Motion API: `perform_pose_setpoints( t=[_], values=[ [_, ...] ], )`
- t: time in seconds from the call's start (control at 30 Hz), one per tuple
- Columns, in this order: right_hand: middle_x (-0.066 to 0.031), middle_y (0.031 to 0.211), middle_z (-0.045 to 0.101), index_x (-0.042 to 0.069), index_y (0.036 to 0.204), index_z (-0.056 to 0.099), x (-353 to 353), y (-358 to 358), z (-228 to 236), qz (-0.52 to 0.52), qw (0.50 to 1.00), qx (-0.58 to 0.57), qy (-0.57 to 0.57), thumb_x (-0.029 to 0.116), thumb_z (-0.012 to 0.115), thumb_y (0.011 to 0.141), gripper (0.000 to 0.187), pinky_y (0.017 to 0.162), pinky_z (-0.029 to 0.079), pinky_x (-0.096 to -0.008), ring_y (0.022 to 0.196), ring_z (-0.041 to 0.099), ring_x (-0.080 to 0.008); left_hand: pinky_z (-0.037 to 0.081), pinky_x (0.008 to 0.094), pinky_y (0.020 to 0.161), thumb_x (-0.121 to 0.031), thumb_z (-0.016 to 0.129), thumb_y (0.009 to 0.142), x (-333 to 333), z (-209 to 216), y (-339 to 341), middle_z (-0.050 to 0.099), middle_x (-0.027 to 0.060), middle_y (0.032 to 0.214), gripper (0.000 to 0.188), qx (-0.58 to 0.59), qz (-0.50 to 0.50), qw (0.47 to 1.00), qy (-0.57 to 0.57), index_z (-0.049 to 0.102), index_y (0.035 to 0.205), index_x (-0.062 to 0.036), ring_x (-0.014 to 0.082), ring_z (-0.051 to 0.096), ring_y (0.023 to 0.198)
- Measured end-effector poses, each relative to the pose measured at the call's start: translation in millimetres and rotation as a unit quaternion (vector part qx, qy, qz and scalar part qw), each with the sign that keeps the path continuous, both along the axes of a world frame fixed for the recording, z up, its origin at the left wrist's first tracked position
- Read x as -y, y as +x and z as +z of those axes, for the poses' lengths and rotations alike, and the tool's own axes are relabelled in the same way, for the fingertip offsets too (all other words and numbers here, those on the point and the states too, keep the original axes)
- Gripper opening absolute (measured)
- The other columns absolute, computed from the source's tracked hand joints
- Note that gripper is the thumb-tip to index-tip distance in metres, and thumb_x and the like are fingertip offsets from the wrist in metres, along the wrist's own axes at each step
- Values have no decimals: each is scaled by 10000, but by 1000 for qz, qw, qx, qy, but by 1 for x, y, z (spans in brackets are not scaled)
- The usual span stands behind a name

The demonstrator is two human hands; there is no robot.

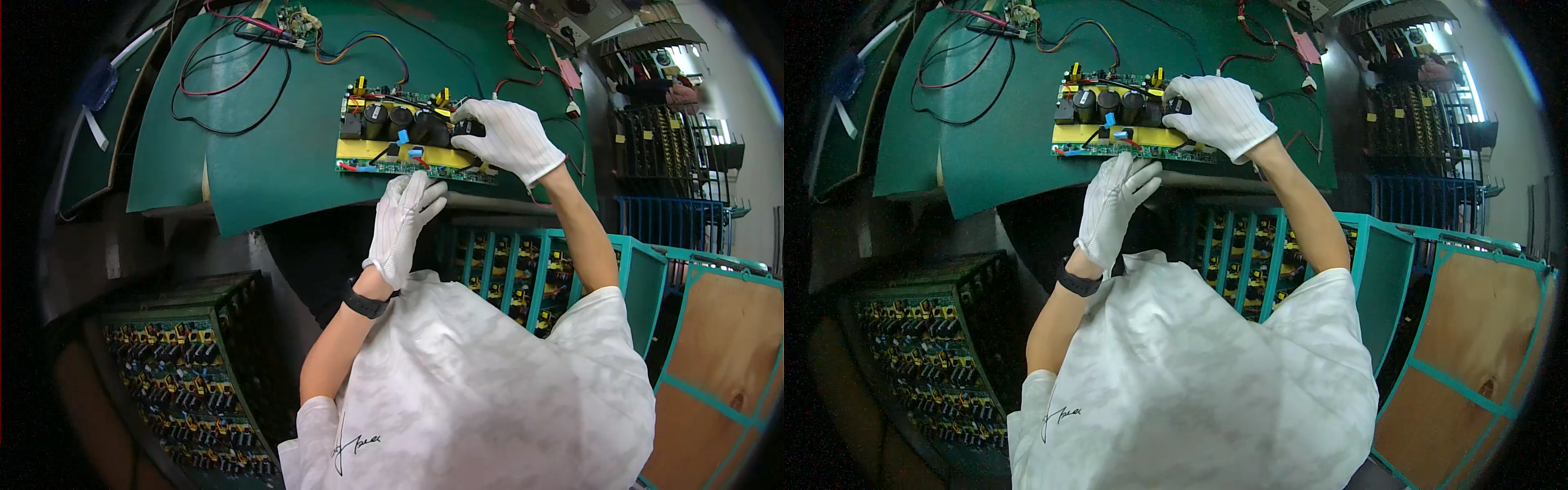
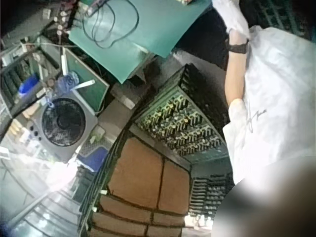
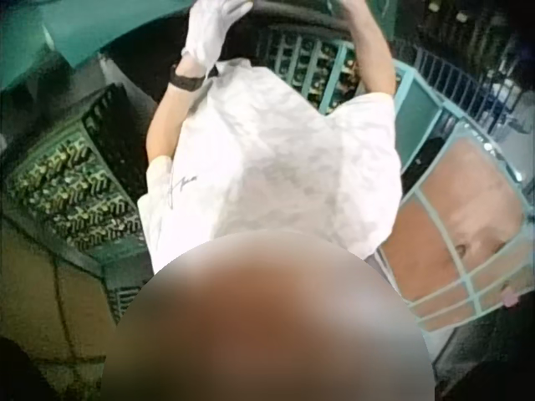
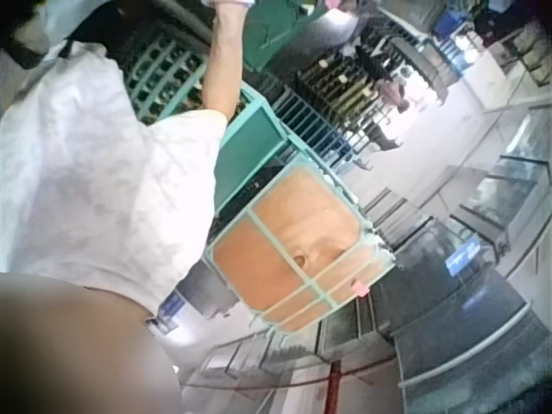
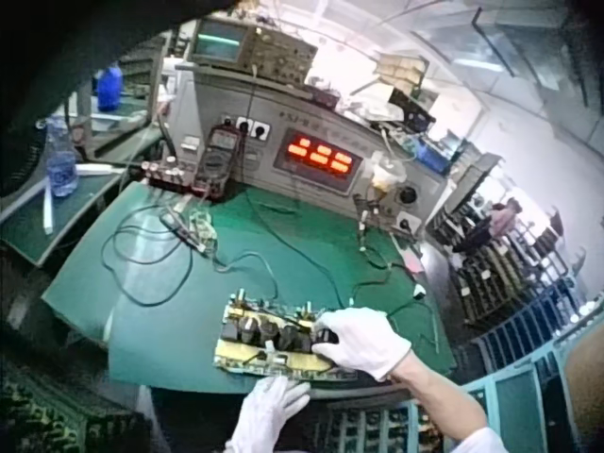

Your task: The person performs testing and connection checks on an electronic circuit board assembly with multimeter probes and a testing device, connecting it to a power supply module at a factory station.

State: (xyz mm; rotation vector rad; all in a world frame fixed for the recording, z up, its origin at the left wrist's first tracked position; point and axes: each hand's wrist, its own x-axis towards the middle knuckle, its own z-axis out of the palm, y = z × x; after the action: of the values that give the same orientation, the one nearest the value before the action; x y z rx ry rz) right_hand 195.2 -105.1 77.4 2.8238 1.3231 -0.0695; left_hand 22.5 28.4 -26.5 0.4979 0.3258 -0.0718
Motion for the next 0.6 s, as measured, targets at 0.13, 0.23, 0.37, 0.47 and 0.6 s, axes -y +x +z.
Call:
perform_pose_setpoints(
  t=[0.13, 0.23, 0.37, 0.47, 0.6],
  values=[
    [-116, 867, 734, 114, 1061, 733, -1, -4, 8, 25, 999, -14, 22, 453, 710, 877, 387, 744, 568, -425, 822, 720, -324, 562, 449, 1022, -249, 606, 1056, 19, -10, 18, 600, 141, 1225, 289, -29, 80, 996, -1, 499, 1171, -6, 245, 648, 1159],
    [-119, 848, 727, 110, 1061, 724, 6, 0, 2, 38, 998, -36, 33, 477, 704, 893, 404, 703, 562, -417, 808, 717, -324, 568, 440, 989, -245, 669, 1022, 28, -7, 21, 600, 108, 1197, 328, -51, 131, 986, 86, 501, 1193, -22, 212, 644, 1103],
    [-119, 860, 725, 111, 1094, 706, 11, 2, -4, 71, 997, -30, 19, 472, 686, 924, 400, 697, 555, -416, 797, 712, -323, 588, 399, 919, -200, 658, 1025, 29, -19, 18, 603, 94, 1194, 308, 3, 137, 974, 179, 495, 1233, -42, 200, 646, 1081],
    [-121, 893, 727, 122, 1151, 693, 13, 19, 11, 129, 990, -48, 23, 441, 640, 971, 370, 717, 554, -414, 815, 709, -318, 601, 363, 896, -151, 629, 1035, 37, -8, 18, 621, 82, 1204, 299, -23, 147, 976, 159, 501, 1281, -39, 189, 663, 1069],
    [-135, 909, 716, 184, 1300, 667, -29, 52, 5, 211, 976, -25, 54, 444, 509, 1053, 392, 724, 561, -412, 858, 701, -321, 599, 374, 905, -157, 615, 1048, 47, -7, 13, 650, 81, 1212, 268, -6, 170, 970, 174, 522, 1267, -36, 193, 681, 1066]
  ],
)
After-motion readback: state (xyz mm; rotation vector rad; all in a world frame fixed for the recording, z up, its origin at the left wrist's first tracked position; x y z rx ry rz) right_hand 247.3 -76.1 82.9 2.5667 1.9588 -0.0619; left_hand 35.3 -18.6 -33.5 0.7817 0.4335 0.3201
